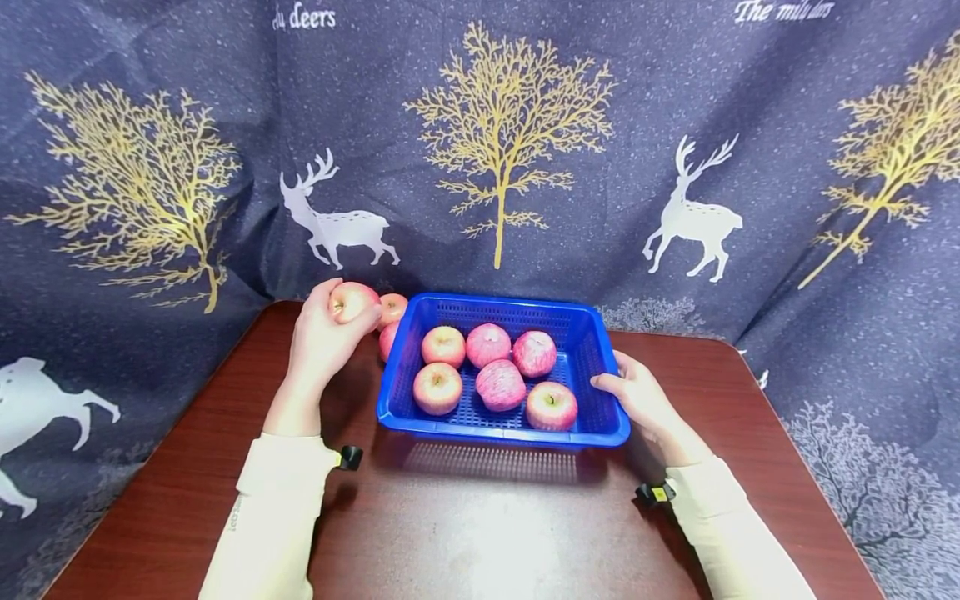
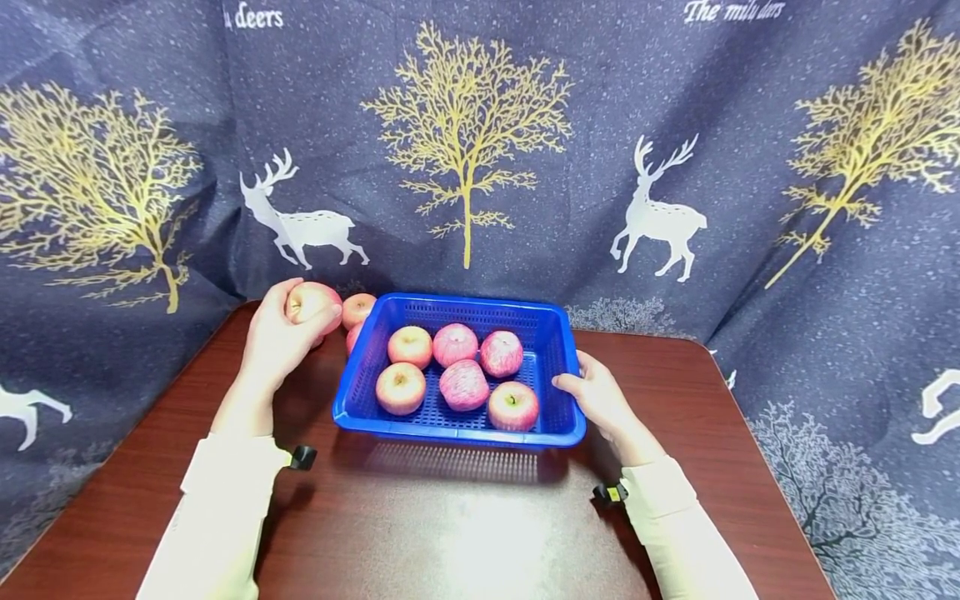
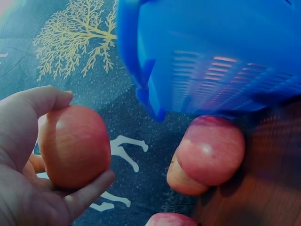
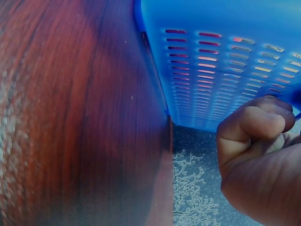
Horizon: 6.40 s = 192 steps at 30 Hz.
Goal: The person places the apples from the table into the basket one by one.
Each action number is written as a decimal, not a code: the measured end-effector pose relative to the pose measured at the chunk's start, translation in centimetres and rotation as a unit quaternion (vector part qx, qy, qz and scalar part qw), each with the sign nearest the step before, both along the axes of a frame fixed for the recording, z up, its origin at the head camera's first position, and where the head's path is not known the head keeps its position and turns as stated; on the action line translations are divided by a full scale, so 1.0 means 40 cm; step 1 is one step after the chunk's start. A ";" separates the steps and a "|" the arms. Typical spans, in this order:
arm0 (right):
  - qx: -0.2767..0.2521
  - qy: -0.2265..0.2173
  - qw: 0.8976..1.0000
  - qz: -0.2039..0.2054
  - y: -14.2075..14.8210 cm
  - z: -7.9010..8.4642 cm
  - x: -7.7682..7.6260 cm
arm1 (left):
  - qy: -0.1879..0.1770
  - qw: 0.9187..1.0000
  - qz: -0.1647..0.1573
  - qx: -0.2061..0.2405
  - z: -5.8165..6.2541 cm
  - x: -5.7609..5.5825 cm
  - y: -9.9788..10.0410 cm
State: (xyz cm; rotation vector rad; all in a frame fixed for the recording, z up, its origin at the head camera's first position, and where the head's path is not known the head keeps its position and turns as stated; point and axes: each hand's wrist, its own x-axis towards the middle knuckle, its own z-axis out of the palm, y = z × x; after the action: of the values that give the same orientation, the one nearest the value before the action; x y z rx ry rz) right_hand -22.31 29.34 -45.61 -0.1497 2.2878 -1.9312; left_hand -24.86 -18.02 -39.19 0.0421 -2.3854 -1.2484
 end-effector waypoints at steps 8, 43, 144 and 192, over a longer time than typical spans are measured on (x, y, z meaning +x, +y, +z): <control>-0.004 0.000 1.000 0.003 -0.001 0.002 0.002 | 0.003 1.000 -0.007 0.007 0.000 0.000 0.018; -0.001 -0.003 1.000 -0.005 0.001 0.001 0.000 | -0.005 0.999 -0.035 -0.003 0.003 0.003 0.072; -0.009 0.013 1.000 0.006 0.008 0.003 -0.002 | -0.063 0.869 -0.370 -0.323 0.071 -0.046 0.610; -0.003 0.019 1.000 0.001 0.000 0.008 -0.003 | -0.055 0.804 -0.410 -0.427 -0.014 -0.058 0.668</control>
State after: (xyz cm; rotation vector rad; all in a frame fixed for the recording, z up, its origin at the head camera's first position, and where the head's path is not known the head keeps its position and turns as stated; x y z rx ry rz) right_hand -22.42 29.32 -45.29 -0.1914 2.3054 -1.9513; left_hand -27.16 8.71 -39.73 -1.3353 -2.9350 -0.2755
